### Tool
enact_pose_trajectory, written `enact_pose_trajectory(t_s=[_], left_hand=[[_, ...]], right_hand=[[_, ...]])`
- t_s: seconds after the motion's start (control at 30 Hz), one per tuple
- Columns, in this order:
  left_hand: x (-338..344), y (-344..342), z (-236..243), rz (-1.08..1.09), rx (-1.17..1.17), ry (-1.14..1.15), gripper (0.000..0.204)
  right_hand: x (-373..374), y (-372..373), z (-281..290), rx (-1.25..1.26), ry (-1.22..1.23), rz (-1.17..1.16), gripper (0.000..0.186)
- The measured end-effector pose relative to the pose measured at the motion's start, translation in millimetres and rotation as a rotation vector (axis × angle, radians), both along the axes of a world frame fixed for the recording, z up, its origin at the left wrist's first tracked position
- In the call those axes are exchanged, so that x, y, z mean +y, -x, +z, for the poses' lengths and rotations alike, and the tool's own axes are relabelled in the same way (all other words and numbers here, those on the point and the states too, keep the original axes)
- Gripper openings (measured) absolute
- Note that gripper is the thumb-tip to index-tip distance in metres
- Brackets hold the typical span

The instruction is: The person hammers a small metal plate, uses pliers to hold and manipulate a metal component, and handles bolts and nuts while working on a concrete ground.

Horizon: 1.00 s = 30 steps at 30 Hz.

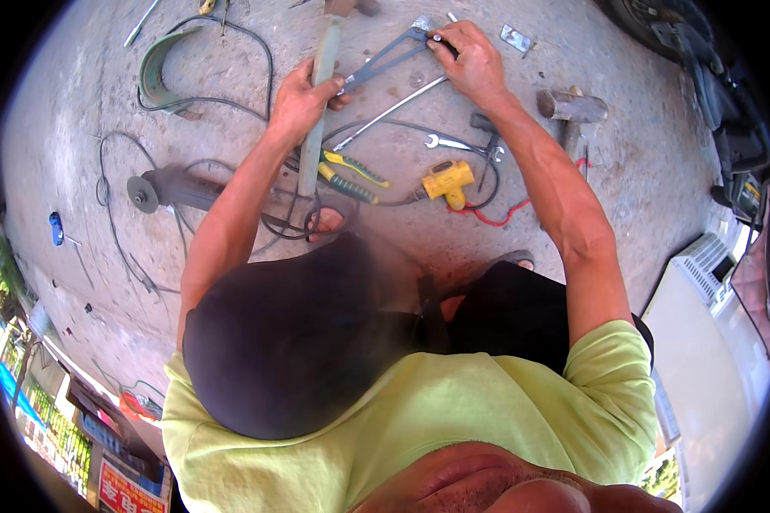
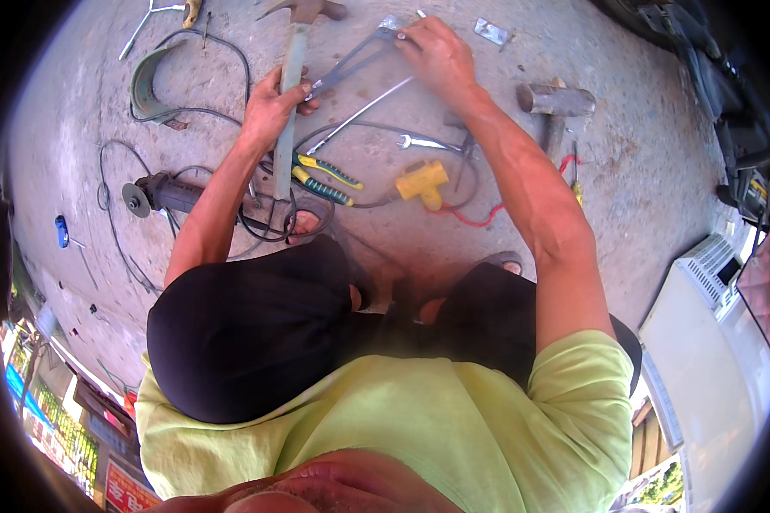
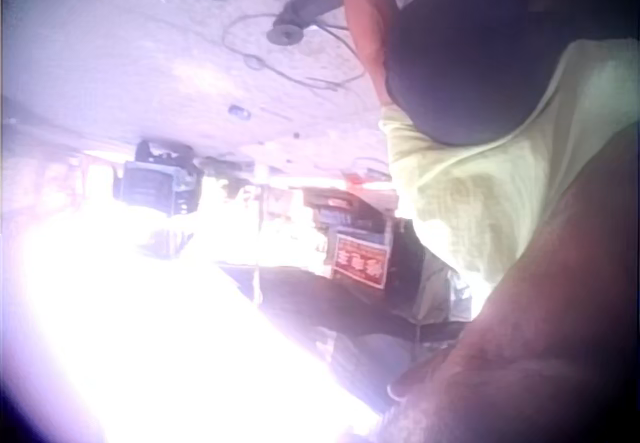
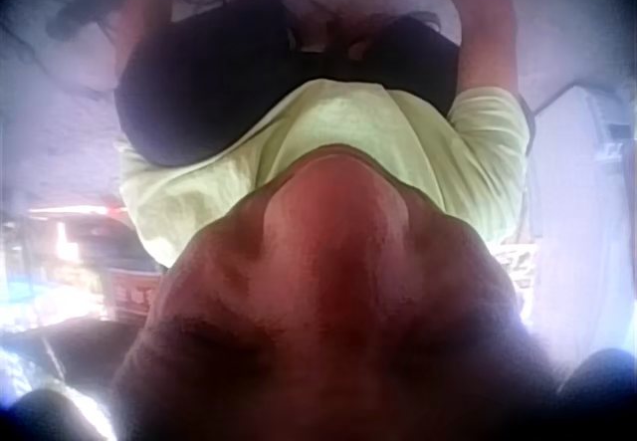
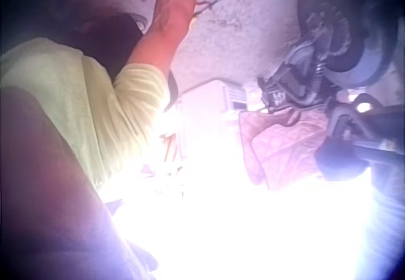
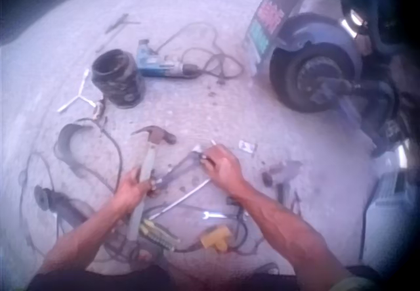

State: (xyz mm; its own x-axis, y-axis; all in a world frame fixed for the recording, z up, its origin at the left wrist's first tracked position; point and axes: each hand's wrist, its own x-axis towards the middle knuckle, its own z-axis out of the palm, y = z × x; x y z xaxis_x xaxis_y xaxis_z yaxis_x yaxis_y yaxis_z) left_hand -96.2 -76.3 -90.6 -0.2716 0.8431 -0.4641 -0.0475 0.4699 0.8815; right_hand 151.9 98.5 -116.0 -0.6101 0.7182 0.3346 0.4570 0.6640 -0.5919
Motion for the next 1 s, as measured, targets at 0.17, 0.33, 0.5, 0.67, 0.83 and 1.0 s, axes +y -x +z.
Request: enact_pose_trajectory(t_s=[0.17, 0.33, 0.5, 0.67, 0.83, 1.0], left_hand=[[1.7, 0.3, 32.3, -0.11, 0.431, 0.062, 0.038], [-1.6, -8.1, 78.2, -0.234, 0.651, -0.032, 0.041], [1.8, -19.6, 85.6, -0.355, 0.665, -0.142, 0.042], [3.8, -36.2, 92.2, -0.414, 0.646, -0.091, 0.04], [10.3, -36.7, 88.6, -0.532, 0.694, -0.029, 0.038], [14.5, -45.1, 131.1, -0.453, 0.705, -0.144, 0.039]], right_hand=[[-1.6, -0.3, -4.0, -0.012, -0.036, -0.032, 0.018], [-0.2, -1.0, -1.7, -0.02, -0.044, -0.027, 0.018], [-0.5, -1.3, -0.8, -0.055, -0.06, -0.022, 0.018], [-0.9, -1.7, -3.4, -0.007, -0.051, -0.028, 0.02], [0.4, -1.6, -6.2, -0.008, -0.077, -0.029, 0.019], [-0.4, -3.7, -1.9, -0.017, 0.006, -0.017, 0.019]])
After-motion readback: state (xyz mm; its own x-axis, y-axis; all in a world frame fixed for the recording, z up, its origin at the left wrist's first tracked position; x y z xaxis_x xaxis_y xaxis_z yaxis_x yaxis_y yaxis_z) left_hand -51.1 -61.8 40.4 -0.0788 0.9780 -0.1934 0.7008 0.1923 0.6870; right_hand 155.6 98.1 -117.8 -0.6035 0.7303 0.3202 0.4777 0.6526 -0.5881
